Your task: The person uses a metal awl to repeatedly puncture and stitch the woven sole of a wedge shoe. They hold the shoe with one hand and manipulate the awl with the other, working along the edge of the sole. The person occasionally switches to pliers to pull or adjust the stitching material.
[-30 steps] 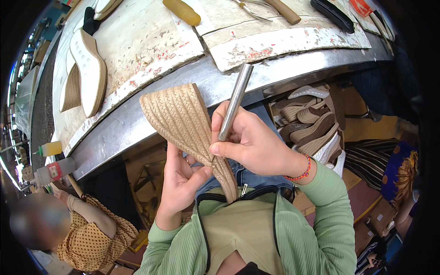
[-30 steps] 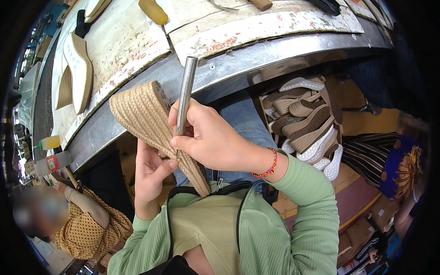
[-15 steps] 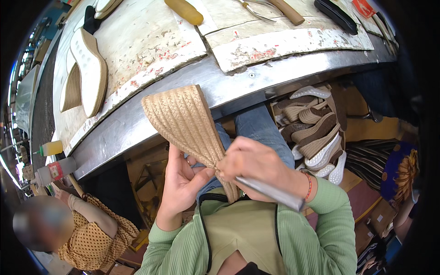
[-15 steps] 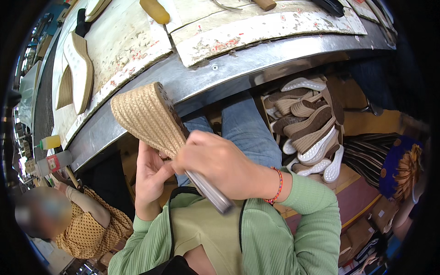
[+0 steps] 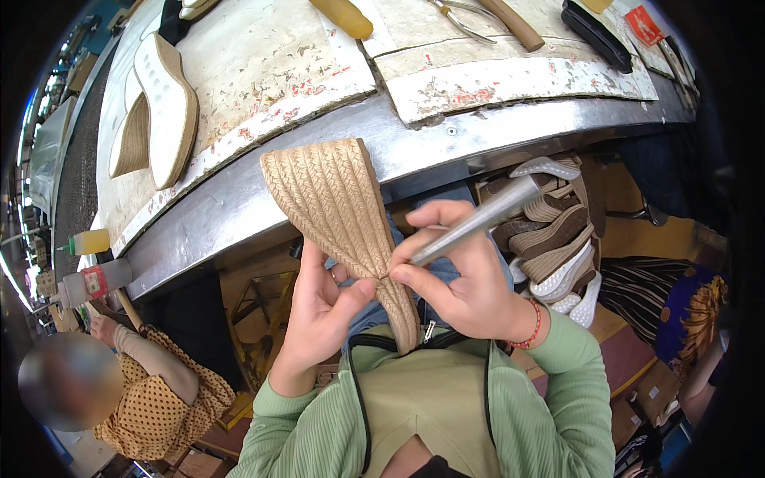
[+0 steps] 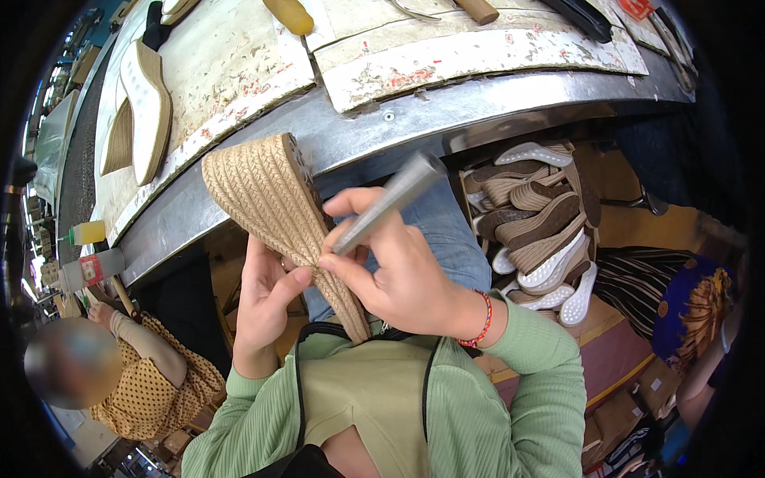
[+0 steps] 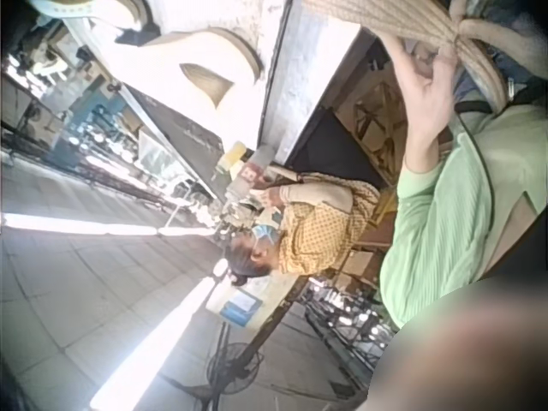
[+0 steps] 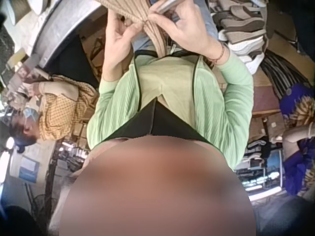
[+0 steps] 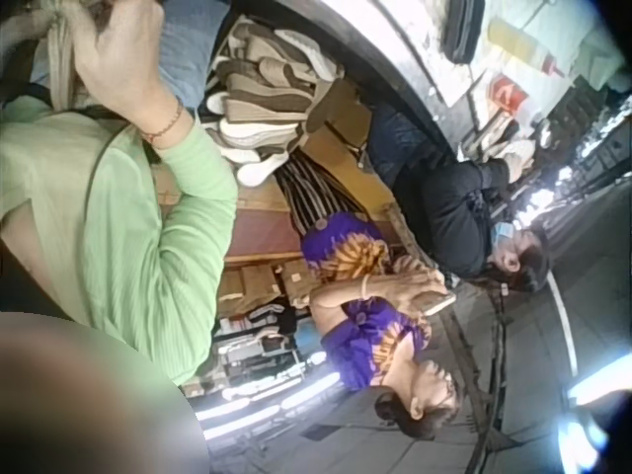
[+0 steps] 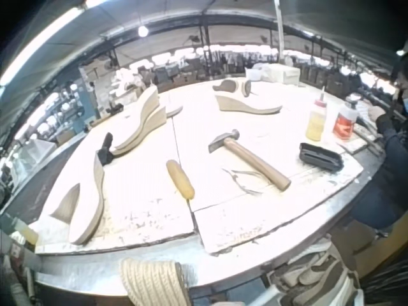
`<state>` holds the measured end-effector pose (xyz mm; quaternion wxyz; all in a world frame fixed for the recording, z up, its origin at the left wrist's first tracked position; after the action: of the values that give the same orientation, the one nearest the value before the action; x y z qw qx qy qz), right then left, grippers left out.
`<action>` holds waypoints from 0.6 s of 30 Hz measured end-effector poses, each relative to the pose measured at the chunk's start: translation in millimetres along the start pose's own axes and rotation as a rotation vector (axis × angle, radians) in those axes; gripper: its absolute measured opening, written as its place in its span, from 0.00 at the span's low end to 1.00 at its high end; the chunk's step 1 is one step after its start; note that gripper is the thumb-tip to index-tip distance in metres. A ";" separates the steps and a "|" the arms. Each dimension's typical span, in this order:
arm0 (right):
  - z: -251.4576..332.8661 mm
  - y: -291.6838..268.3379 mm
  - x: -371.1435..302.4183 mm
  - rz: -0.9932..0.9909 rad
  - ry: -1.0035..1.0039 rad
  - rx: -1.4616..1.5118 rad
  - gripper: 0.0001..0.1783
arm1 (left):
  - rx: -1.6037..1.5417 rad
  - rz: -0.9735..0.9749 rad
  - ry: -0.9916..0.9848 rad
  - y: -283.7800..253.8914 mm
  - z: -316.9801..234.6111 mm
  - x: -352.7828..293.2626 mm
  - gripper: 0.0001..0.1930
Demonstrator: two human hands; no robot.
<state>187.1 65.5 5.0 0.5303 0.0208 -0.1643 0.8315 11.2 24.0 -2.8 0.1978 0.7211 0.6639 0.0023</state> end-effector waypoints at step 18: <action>12.5 -3.9 50.1 0.435 0.225 0.036 0.17 | -0.025 -0.017 -0.040 -0.4 1.5 0.6 0.35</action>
<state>166.9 107.1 28.2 0.3534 -0.0982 -0.0898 0.9260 11.4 24.2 -4.4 0.2199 0.7128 0.6660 -0.0054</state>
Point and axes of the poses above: each hand's wrist, its own x-axis towards the middle knuckle, its own y-axis out of the palm, z = x × y, the point moved 2 cm from there along x, towards the middle knuckle, and after that the axes turned 1 degree about -x, right-handed, at the moved point
